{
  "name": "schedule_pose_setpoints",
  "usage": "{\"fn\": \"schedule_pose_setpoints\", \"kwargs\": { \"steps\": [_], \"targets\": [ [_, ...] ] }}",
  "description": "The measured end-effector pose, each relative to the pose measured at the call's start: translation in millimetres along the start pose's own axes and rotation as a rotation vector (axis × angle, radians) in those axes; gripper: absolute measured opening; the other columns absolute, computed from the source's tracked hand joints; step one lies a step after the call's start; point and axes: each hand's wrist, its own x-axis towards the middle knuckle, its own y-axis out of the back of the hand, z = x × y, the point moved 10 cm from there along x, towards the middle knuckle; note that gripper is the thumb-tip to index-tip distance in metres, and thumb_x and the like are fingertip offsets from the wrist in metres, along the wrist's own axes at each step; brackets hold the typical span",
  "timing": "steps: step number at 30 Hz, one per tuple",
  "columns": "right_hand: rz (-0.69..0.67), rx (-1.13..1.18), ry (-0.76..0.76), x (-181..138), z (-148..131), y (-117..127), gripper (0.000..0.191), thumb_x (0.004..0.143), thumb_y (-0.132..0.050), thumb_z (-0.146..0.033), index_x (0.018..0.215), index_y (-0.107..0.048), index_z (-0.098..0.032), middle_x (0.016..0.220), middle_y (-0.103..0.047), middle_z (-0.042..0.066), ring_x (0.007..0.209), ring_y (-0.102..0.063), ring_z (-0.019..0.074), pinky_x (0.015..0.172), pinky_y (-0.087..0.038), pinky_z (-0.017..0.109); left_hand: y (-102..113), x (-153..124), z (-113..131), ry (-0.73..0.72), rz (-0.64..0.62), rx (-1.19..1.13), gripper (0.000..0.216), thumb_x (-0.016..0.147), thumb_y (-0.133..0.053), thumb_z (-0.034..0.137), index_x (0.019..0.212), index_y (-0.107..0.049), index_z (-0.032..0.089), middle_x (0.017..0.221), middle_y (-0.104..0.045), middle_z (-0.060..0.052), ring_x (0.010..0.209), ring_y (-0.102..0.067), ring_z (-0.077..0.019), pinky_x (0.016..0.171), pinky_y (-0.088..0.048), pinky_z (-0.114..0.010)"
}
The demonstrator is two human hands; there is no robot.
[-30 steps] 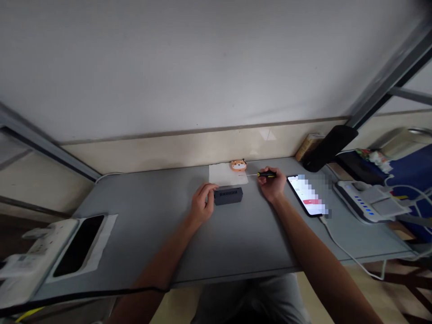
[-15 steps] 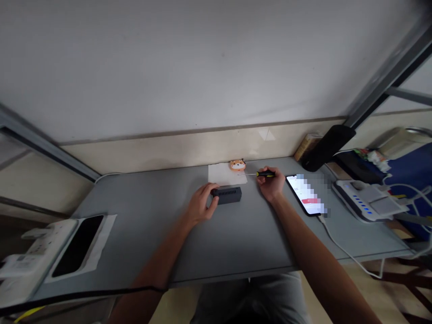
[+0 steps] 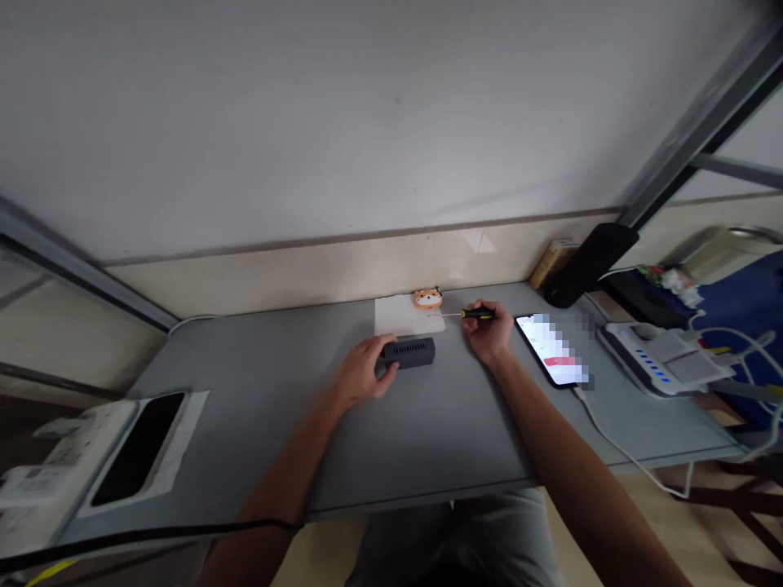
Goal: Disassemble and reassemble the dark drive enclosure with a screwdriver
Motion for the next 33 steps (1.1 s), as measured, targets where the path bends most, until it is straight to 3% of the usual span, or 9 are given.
{"fn": "schedule_pose_setpoints", "kwargs": {
  "steps": [9, 16, 17, 20, 26, 30, 33],
  "targets": [
    [0.051, -0.066, 0.052, -2, -7, -1, 0.015, 0.069, -0.061, -0.022, 0.059, -0.049, -0.021, 0.054, -0.056, -0.003, 0.036, -0.036, 0.0059, 0.035, -0.03, 0.02, -3, 0, -7, 0.155, -0.078, -0.208, 0.03, 0.094, -0.055, 0.032, 0.123, -0.061, 0.023, 0.099, -0.073, -0.007, 0.082, -0.07, -0.0221, 0.075, -0.058, -0.034],
    [0.125, -0.214, 0.241, -14, -34, 2, 0.029, 0.076, -0.062, -0.021, 0.048, -0.053, -0.019, 0.048, -0.05, -0.003, 0.043, -0.039, 0.0065, 0.038, -0.027, 0.019, -12, 1, -11, 0.148, -0.131, -0.143, 0.028, 0.101, -0.048, 0.034, 0.122, -0.062, 0.022, 0.113, -0.071, -0.01, 0.103, -0.07, -0.0254, 0.089, -0.058, -0.04],
    [0.103, -0.253, 0.285, -21, -41, -1, 0.032, 0.076, -0.063, -0.021, 0.046, -0.053, -0.019, 0.047, -0.049, -0.003, 0.044, -0.039, 0.0067, 0.04, -0.027, 0.019, -14, 0, -11, 0.145, -0.135, -0.123, 0.028, 0.101, -0.048, 0.034, 0.122, -0.062, 0.023, 0.112, -0.071, -0.01, 0.104, -0.069, -0.0254, 0.09, -0.058, -0.041],
    [-0.181, -0.578, 0.533, -55, -60, -38, 0.035, 0.077, -0.063, -0.022, 0.043, -0.056, -0.02, 0.046, -0.051, 0.0, 0.049, -0.044, 0.0104, 0.047, -0.034, 0.023, -18, -1, -12, 0.141, -0.142, -0.086, 0.028, 0.103, -0.045, 0.033, 0.123, -0.062, 0.022, 0.114, -0.07, -0.01, 0.106, -0.068, -0.0251, 0.092, -0.057, -0.042],
    [-0.581, -1.008, 0.791, -113, -41, -86, 0.043, 0.087, -0.049, -0.02, 0.044, -0.054, -0.021, 0.044, -0.054, 0.0, 0.044, -0.046, 0.0119, 0.049, -0.035, 0.028, -25, -1, -14, 0.176, -0.202, -0.04, 0.03, 0.104, -0.042, 0.03, 0.124, -0.062, 0.021, 0.118, -0.066, -0.011, 0.112, -0.064, -0.0243, 0.101, -0.053, -0.043],
    [-0.67, -1.174, 1.0, -128, -32, -100, 0.042, 0.088, -0.046, -0.017, 0.046, -0.046, -0.022, 0.041, -0.048, -0.002, 0.041, -0.043, 0.0114, 0.049, -0.033, 0.029, -26, 0, -15, 0.182, -0.204, -0.039, 0.031, 0.104, -0.039, 0.028, 0.125, -0.062, 0.022, 0.116, -0.064, -0.009, 0.11, -0.064, -0.0226, 0.1, -0.054, -0.041],
    [-0.668, -1.207, 1.026, -127, -31, -100, 0.042, 0.089, -0.045, -0.015, 0.047, -0.044, -0.023, 0.041, -0.048, -0.002, 0.04, -0.043, 0.0114, 0.048, -0.034, 0.028, -26, 0, -14, 0.177, -0.206, -0.037, 0.031, 0.104, -0.039, 0.027, 0.125, -0.062, 0.022, 0.114, -0.065, -0.009, 0.108, -0.064, -0.0221, 0.099, -0.054, -0.04]
  ]
}}
